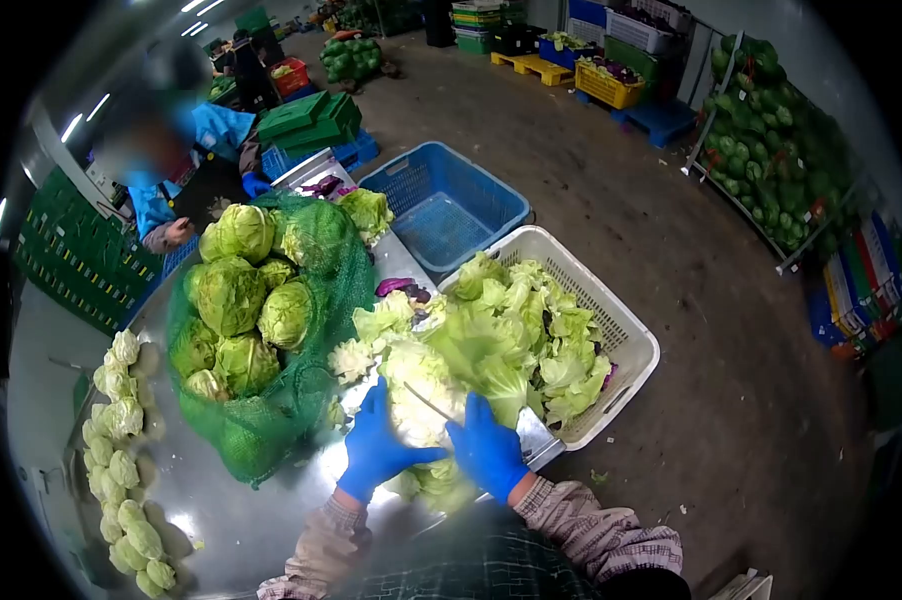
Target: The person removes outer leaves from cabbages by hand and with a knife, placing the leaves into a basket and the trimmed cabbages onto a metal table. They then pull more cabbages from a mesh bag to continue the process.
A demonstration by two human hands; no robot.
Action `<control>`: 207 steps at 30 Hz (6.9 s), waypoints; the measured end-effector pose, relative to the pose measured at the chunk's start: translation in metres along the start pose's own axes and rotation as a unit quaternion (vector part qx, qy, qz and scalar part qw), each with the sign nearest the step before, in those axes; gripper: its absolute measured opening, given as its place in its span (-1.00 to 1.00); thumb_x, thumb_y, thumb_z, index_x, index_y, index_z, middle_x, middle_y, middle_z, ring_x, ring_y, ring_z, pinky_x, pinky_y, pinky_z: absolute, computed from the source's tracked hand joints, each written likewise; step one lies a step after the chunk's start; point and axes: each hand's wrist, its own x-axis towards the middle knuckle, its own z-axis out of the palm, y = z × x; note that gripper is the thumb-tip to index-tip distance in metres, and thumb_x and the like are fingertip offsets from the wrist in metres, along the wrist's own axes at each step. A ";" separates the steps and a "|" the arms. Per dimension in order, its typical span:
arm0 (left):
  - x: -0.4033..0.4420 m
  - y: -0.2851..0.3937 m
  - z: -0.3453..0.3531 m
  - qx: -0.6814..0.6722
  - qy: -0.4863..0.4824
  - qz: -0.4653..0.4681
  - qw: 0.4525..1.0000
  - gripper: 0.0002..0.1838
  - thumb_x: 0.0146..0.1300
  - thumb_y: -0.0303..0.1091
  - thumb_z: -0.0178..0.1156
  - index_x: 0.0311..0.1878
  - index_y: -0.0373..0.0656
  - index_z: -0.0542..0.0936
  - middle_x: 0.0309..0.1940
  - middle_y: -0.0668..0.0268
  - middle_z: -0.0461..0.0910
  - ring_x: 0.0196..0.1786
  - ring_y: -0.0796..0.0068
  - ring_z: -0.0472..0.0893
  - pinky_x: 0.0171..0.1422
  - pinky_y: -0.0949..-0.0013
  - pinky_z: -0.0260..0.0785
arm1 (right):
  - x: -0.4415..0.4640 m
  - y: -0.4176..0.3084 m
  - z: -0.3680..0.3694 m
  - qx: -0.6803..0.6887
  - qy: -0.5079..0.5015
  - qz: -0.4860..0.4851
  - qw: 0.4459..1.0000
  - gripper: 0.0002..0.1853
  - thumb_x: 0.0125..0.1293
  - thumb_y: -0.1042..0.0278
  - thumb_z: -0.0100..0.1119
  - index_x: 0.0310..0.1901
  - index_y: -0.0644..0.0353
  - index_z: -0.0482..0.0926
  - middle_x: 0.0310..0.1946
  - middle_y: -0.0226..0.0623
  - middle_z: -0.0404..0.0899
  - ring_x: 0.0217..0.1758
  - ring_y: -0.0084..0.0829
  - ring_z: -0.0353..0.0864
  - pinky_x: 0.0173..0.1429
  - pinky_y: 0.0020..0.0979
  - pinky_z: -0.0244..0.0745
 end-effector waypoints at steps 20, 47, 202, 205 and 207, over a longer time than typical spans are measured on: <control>-0.005 0.028 0.053 0.046 0.125 -0.023 0.991 0.31 -0.27 0.48 0.42 0.39 -0.38 0.25 0.34 -0.24 0.25 -0.02 -0.09 0.57 -0.16 0.05 0.54 | 0.073 0.058 0.013 0.073 -0.123 0.105 0.984 -0.45 0.47 -0.09 -0.10 0.01 0.35 0.54 -0.44 0.18 0.60 -0.38 0.16 0.62 -0.26 0.01 0.53; -0.006 0.017 0.012 -0.082 -0.001 -0.033 0.996 0.21 -0.28 0.28 0.51 0.32 -0.39 0.25 0.18 -0.14 0.43 0.10 -0.06 0.55 0.12 0.06 0.47 | -0.017 0.001 0.001 0.033 -0.027 0.113 0.993 -0.34 0.41 0.10 0.08 0.34 0.47 0.22 0.23 0.23 0.38 -0.25 0.10 0.66 -0.24 -0.11 0.60; -0.016 -0.011 0.048 -0.256 0.009 0.071 0.964 -0.04 -0.15 0.01 0.59 0.36 -0.07 0.42 0.38 0.06 0.32 0.41 0.09 0.35 0.44 0.13 0.27 | 0.091 0.062 0.001 0.110 -0.192 -0.010 0.975 -0.55 0.18 -0.19 0.26 -0.13 0.02 0.72 -0.25 -0.14 0.68 -0.19 -0.07 0.68 -0.07 -0.20 0.57; -0.021 -0.021 0.043 -0.285 0.006 0.052 0.957 -0.01 -0.16 -0.08 0.62 0.38 -0.16 0.37 0.34 0.06 0.36 0.39 0.15 0.37 0.44 0.17 0.27 | 0.079 0.130 0.037 0.135 -0.191 0.107 0.966 -0.67 0.29 0.00 0.13 -0.17 0.05 0.72 -0.33 -0.08 0.68 -0.24 -0.04 0.68 -0.11 -0.18 0.58; -0.027 -0.042 0.060 -0.375 0.020 -0.010 0.927 0.00 -0.15 -0.16 0.62 0.39 -0.21 0.34 0.33 0.07 0.38 0.38 0.20 0.38 0.43 0.19 0.27 | 0.070 0.123 0.024 0.279 -0.160 0.155 0.934 -0.59 0.24 -0.07 0.27 -0.09 0.10 0.70 -0.22 -0.07 0.70 -0.15 -0.13 0.72 -0.06 -0.27 0.59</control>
